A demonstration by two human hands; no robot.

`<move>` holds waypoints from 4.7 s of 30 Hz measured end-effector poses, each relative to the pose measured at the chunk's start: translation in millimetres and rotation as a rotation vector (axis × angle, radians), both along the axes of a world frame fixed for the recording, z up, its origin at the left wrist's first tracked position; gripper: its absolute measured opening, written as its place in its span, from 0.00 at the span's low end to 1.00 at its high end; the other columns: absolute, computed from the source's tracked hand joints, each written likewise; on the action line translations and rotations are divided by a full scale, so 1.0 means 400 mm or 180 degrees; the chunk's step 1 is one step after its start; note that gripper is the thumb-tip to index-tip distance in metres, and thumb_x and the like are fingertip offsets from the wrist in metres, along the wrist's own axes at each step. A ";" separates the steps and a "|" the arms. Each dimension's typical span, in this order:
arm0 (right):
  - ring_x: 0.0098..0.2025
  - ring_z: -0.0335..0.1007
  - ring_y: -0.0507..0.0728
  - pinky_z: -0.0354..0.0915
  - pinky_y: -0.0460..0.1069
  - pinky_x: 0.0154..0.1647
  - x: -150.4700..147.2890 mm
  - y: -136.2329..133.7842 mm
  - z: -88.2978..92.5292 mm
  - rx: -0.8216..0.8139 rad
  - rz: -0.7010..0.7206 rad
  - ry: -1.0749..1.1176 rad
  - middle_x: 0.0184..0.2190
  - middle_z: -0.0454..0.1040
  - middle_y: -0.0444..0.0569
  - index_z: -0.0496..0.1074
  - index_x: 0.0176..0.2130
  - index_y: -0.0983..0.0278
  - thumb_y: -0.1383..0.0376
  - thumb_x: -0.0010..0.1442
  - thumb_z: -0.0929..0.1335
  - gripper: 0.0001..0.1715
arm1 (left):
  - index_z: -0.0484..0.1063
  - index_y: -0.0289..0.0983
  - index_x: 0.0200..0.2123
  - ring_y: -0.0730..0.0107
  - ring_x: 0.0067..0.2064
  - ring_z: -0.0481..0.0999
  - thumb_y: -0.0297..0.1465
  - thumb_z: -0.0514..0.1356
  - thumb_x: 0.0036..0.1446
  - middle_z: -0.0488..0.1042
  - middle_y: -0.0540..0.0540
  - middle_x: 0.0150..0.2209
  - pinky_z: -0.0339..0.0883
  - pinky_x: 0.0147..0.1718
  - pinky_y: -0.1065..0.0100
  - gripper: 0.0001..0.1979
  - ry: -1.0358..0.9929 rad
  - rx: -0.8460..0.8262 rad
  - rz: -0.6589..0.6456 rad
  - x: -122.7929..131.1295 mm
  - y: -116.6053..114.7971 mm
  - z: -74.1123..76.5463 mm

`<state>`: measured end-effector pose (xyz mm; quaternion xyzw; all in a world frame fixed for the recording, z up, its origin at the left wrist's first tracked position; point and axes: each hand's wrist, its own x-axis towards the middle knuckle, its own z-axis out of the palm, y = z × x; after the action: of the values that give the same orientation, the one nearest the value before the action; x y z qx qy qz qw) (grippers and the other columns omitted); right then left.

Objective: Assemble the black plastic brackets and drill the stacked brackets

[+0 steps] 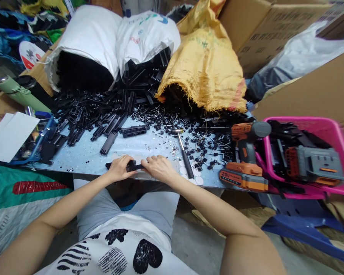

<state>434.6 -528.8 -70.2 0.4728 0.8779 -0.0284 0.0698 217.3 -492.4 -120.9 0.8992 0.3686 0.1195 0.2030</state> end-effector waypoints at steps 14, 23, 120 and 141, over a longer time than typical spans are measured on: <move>0.42 0.65 0.57 0.59 0.51 0.43 0.122 -0.082 -0.141 -0.0019 -0.0487 0.1174 0.40 0.71 0.53 0.69 0.47 0.63 0.53 0.65 0.61 0.20 | 0.69 0.27 0.48 0.52 0.52 0.69 0.19 0.51 0.57 0.68 0.28 0.49 0.64 0.47 0.58 0.16 0.0518 -0.0117 0.1538 0.245 0.538 0.018; 0.49 0.62 0.61 0.61 0.52 0.48 0.170 0.257 -0.145 0.0559 -0.1694 0.0713 0.47 0.68 0.59 0.66 0.52 0.70 0.68 0.63 0.60 0.18 | 0.75 0.30 0.42 0.60 0.46 0.74 0.25 0.57 0.55 0.75 0.37 0.42 0.64 0.48 0.64 0.12 -0.0251 -0.0178 0.1543 0.207 0.473 0.068; 0.24 0.63 0.54 0.53 0.47 0.25 0.132 -0.078 -0.149 0.0564 -0.0165 0.0866 0.20 0.66 0.50 0.68 0.23 0.66 0.40 0.60 0.57 0.35 | 0.70 0.30 0.44 0.56 0.42 0.71 0.42 0.48 0.63 0.73 0.34 0.39 0.60 0.39 0.62 0.22 0.0591 0.0340 -0.0604 0.020 -0.033 0.030; 0.45 0.69 0.55 0.69 0.52 0.45 -0.019 0.376 -0.129 -0.0292 -0.2914 0.5358 0.44 0.69 0.54 0.63 0.45 0.64 0.48 0.61 0.60 0.24 | 0.67 0.38 0.56 0.60 0.38 0.73 0.60 0.46 0.52 0.74 0.37 0.38 0.64 0.38 0.63 0.39 -0.0361 0.1687 -0.0414 0.104 0.122 -0.057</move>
<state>427.2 -378.2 -121.6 0.5914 0.3683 -0.4177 -0.5832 258.9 -443.7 -143.8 0.9346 0.2541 0.2486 -0.0117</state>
